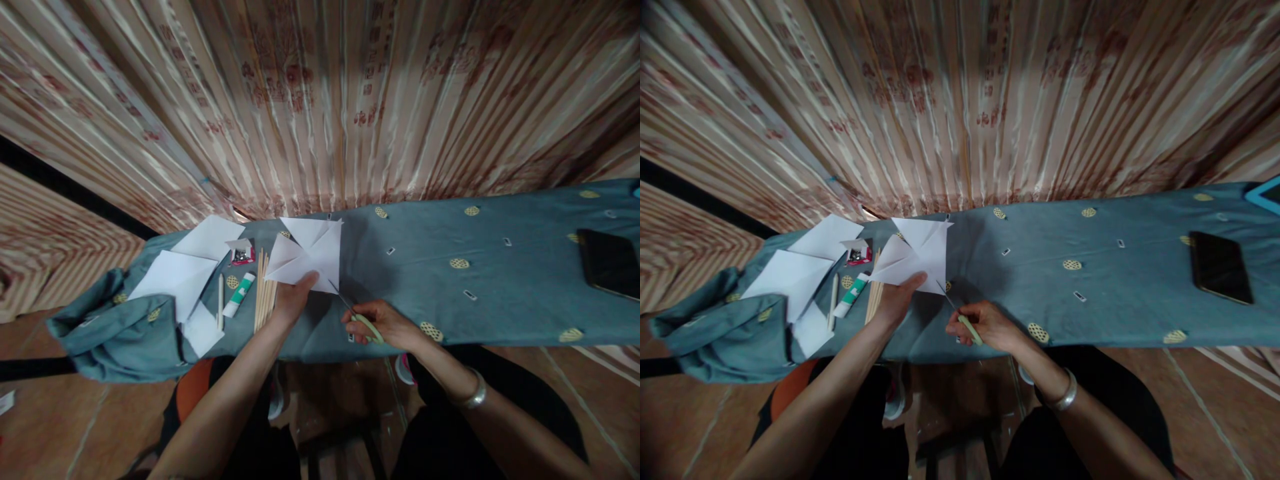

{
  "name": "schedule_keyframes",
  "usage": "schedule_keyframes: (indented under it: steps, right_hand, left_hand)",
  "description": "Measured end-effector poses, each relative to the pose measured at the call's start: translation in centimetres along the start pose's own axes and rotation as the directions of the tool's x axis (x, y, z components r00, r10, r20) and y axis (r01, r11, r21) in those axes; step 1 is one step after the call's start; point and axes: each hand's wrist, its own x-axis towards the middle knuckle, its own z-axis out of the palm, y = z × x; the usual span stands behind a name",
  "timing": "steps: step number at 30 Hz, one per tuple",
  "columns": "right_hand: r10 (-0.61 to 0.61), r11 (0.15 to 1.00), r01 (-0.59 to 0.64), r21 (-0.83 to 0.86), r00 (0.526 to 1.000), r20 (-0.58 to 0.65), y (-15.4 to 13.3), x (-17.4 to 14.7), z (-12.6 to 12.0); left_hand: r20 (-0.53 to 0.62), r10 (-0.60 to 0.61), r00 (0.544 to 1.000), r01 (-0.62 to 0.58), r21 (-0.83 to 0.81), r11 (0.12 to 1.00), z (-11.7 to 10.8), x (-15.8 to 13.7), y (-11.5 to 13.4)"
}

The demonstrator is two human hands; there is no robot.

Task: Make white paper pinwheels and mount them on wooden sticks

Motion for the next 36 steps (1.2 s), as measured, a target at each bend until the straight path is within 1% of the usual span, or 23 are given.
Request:
schedule_keyframes:
  steps: [8, 14, 19, 23, 36]
  right_hand:
    - [-0.001, 0.999, 0.002, 0.038, 1.0, -0.006, 0.13, 0.04, -0.04]
    - [0.001, 0.998, 0.0, 0.062, 1.0, -0.017, 0.11, 0.08, 0.0]
    - [-0.006, 0.998, 0.007, 0.062, 1.0, -0.013, 0.09, 0.13, 0.1]
    - [-0.031, 0.999, 0.031, 0.039, 0.999, -0.013, 0.05, 0.08, 0.09]
    - [-0.023, 0.998, 0.024, 0.053, 1.0, -0.021, 0.07, 0.17, 0.2]
  left_hand:
    - [0.009, -0.009, 1.0, 0.009, 0.005, 1.0, -0.12, 0.09, -0.1]
    - [-0.007, -0.016, 1.0, 0.016, 0.004, 1.0, -0.09, 0.18, -0.18]
    - [0.043, 0.018, 0.999, -0.018, 0.005, 1.0, -0.01, -0.05, -0.22]
    - [0.065, 0.005, 0.998, -0.006, 0.015, 1.0, -0.01, -0.18, -0.47]
    - [0.053, -0.009, 0.999, 0.009, 0.011, 1.0, 0.1, -0.19, -0.43]
